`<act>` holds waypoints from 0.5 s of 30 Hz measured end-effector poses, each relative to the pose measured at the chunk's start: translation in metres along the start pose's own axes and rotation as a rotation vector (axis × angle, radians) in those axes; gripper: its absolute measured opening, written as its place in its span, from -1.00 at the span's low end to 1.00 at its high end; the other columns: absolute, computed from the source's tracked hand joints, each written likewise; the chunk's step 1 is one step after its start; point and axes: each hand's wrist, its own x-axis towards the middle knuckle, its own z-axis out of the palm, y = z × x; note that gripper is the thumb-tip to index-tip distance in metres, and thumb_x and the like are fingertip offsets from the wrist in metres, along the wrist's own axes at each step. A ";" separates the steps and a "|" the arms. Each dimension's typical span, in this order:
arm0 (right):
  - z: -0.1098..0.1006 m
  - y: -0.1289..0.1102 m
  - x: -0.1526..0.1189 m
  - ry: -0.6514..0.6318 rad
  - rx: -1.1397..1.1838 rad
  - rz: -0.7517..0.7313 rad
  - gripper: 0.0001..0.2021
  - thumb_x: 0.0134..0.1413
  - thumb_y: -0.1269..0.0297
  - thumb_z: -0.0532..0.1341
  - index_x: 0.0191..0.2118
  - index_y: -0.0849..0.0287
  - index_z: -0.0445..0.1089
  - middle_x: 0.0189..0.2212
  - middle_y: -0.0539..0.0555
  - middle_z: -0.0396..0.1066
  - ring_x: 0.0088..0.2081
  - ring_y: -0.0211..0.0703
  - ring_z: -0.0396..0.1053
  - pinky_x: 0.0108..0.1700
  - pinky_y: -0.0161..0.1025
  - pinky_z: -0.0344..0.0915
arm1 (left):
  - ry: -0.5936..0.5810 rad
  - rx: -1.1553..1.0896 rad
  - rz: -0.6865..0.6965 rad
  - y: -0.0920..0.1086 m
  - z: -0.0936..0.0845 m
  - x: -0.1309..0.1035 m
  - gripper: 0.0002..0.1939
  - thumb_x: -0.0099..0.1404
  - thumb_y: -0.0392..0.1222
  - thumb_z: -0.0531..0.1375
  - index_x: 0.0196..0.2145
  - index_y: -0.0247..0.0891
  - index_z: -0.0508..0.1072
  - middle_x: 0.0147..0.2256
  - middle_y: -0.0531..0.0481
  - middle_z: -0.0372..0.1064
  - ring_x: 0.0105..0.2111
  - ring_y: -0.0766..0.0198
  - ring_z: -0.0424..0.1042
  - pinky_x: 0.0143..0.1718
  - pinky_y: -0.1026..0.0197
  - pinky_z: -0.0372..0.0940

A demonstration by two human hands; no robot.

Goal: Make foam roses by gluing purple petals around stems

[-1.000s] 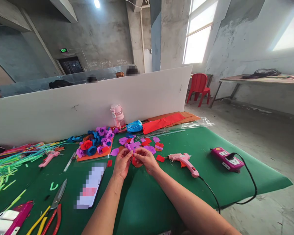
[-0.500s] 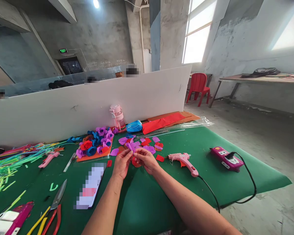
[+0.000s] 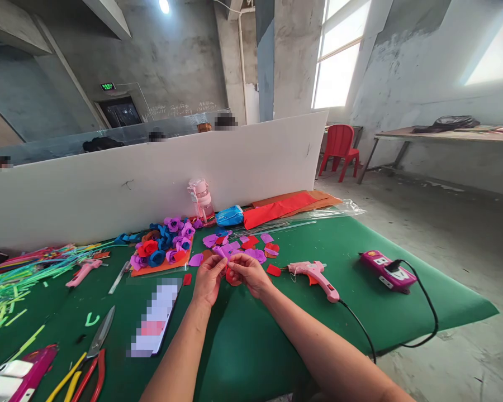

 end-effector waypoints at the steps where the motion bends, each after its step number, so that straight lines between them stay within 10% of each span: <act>1: 0.001 -0.001 0.000 0.006 -0.011 -0.007 -0.66 -0.32 0.18 0.40 -0.37 0.23 0.37 -0.64 -0.06 0.37 -0.65 -0.37 0.30 -0.59 -0.41 0.23 | -0.001 -0.001 0.000 0.000 0.000 0.000 -0.78 -0.12 -0.23 0.38 -0.49 -0.33 0.45 -0.55 0.11 0.32 -0.55 0.46 0.26 -0.49 0.36 0.17; 15: -0.001 0.000 0.001 -0.004 0.025 0.007 -0.66 -0.31 0.19 0.40 -0.38 0.23 0.36 -0.66 -0.05 0.37 -0.66 -0.37 0.29 -0.59 -0.42 0.21 | -0.039 -0.029 -0.039 0.000 -0.001 0.001 -0.77 -0.08 -0.21 0.37 -0.41 -0.33 0.51 -0.47 0.05 0.40 -0.50 0.43 0.30 -0.43 0.35 0.21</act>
